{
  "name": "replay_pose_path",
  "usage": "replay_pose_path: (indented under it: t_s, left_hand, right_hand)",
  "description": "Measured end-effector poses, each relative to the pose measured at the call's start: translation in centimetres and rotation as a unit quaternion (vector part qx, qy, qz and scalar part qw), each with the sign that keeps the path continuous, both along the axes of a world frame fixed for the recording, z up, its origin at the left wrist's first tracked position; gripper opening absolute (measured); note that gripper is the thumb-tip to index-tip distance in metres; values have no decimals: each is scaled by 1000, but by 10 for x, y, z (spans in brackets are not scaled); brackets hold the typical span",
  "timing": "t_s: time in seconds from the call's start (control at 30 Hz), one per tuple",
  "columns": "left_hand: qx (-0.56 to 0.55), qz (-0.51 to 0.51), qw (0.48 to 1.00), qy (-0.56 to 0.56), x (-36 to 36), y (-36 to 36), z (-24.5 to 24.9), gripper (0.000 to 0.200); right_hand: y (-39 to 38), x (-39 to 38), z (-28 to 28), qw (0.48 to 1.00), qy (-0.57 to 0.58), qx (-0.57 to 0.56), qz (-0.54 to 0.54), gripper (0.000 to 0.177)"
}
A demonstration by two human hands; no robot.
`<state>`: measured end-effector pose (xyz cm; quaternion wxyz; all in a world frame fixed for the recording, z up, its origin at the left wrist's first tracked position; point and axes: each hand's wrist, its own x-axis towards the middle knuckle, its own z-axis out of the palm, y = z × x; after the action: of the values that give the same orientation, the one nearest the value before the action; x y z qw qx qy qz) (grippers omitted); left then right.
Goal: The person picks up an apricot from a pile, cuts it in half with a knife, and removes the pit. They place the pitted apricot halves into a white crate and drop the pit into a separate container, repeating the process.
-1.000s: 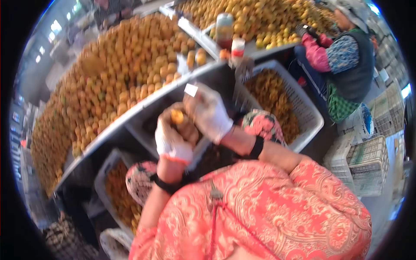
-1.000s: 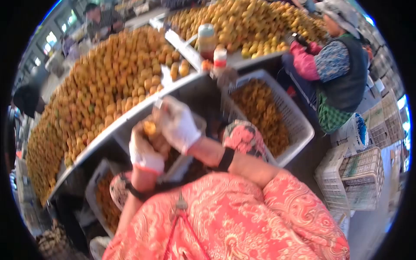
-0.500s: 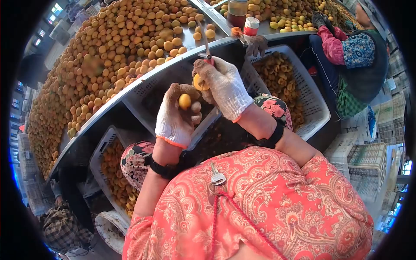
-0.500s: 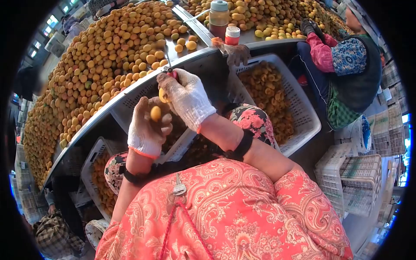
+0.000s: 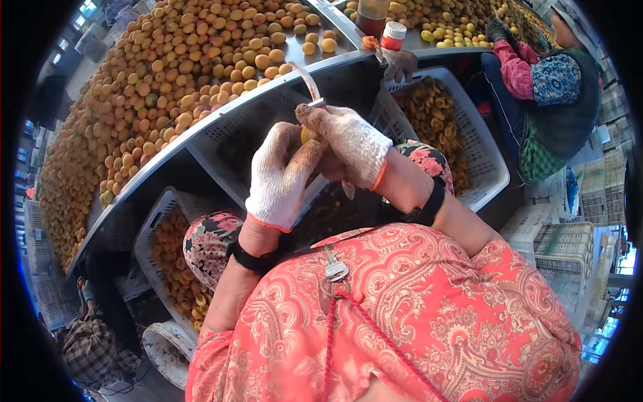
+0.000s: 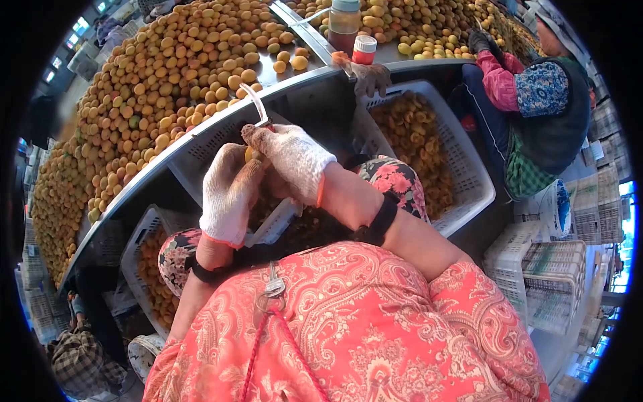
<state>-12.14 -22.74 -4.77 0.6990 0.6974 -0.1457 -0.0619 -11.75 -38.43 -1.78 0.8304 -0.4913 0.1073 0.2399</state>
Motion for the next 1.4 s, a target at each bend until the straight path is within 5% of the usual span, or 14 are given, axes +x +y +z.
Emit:
replay_pose_path:
  t_s: [0.07,0.13,0.23,0.3,0.37,0.43,0.6,0.67,1.0,1.1,1.3,1.37,1.4]
  left_hand:
    - [32,11,999,-39,2,2,-2,14]
    - [-88,8,982,168,0,2,7,14]
    - [-229,16,927,296,3,3,5,14]
    - [-251,27,920,299,4,2,9,16]
    - [-266,-18,918,295,6,6,11,18]
    - [-253,-4,921,295,7,8,9,19]
    - [-213,42,941,262,-4,1,11,16]
    - [-214,44,941,258,-6,2,12,17]
    - [-155,50,976,145,-23,7,15,27]
    - [-193,35,967,161,-27,15,27,28]
    - [-258,-47,931,253,-25,31,30,30]
    - [-240,-52,935,254,-22,32,26,29]
    - [-241,-53,935,255,-21,30,26,29]
  right_hand:
    - [1,6,-9,999,28,14,7,17]
    - [6,6,-11,998,58,29,14,17]
    - [14,7,-12,995,-8,-75,-63,16]
    - [13,7,-21,960,-228,-147,-65,18]
    - [3,-1,-12,963,-210,-168,-22,22]
    - [-2,-5,-11,907,-313,-276,62,24]
    - [-3,-9,-14,896,-326,-291,86,27]
    - [5,-13,-17,837,-404,-369,25,24]
    - [28,-21,-2,961,-174,-211,-44,15]
    - [19,-27,15,980,-134,-142,27,16]
    - [6,-28,20,951,-222,-195,93,21]
    - [5,-22,11,863,-378,-316,110,23]
    - [5,-21,8,863,-377,-317,110,23]
